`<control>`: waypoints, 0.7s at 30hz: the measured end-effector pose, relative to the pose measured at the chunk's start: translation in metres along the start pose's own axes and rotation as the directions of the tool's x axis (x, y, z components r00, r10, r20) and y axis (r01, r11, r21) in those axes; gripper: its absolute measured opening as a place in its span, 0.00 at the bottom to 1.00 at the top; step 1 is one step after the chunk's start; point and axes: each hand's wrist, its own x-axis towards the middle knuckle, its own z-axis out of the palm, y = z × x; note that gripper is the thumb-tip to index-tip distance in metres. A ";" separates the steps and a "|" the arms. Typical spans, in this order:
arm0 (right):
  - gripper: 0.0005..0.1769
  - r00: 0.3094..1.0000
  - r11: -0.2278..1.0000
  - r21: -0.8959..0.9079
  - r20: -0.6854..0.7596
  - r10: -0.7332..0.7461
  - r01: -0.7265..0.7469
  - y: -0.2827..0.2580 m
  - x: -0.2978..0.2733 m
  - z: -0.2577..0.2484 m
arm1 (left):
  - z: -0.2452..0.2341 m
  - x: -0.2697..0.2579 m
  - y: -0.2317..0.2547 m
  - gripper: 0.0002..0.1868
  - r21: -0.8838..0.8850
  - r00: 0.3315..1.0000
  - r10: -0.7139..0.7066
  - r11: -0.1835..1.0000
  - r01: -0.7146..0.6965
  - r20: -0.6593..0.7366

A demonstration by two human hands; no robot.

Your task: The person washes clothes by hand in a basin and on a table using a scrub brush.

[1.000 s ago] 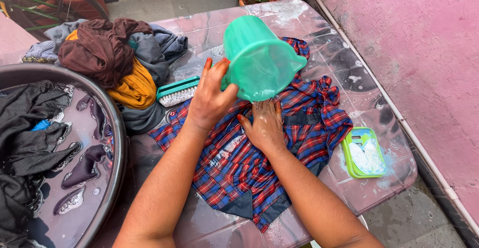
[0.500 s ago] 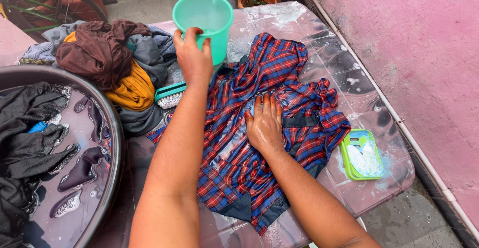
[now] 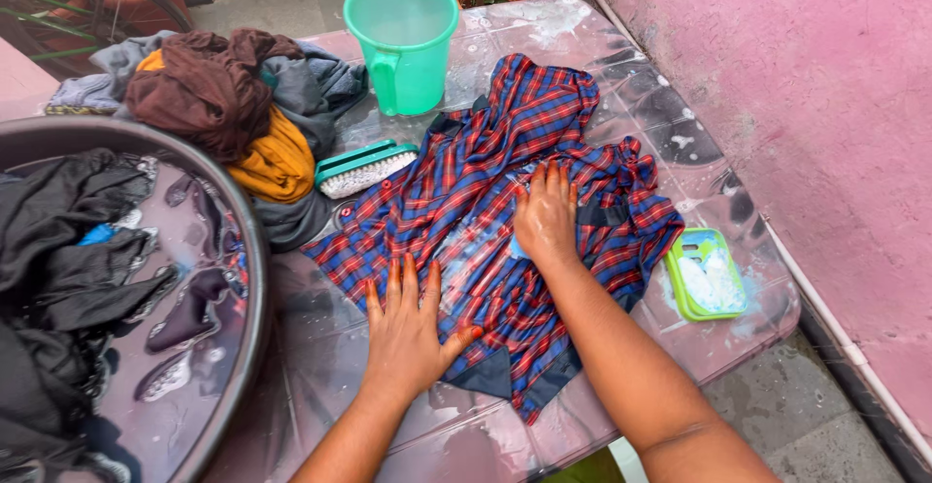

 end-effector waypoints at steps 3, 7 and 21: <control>0.34 0.998 0.998 0.014 0.000 -0.058 0.058 -0.025 -0.020 -0.009 | 0.007 -0.016 -0.019 0.61 0.017 0.994 0.063 0.998 -0.062 -0.091; 0.30 0.901 0.910 0.195 0.173 -0.398 0.365 -0.081 -0.086 -0.024 | 0.004 -0.022 -0.021 0.65 -0.001 0.998 0.045 0.999 -0.045 -0.045; 0.36 0.967 0.905 -0.365 -0.048 -0.251 0.217 0.009 -0.019 -0.006 | -0.018 -0.029 -0.014 0.69 0.083 0.989 -0.064 0.995 0.053 0.132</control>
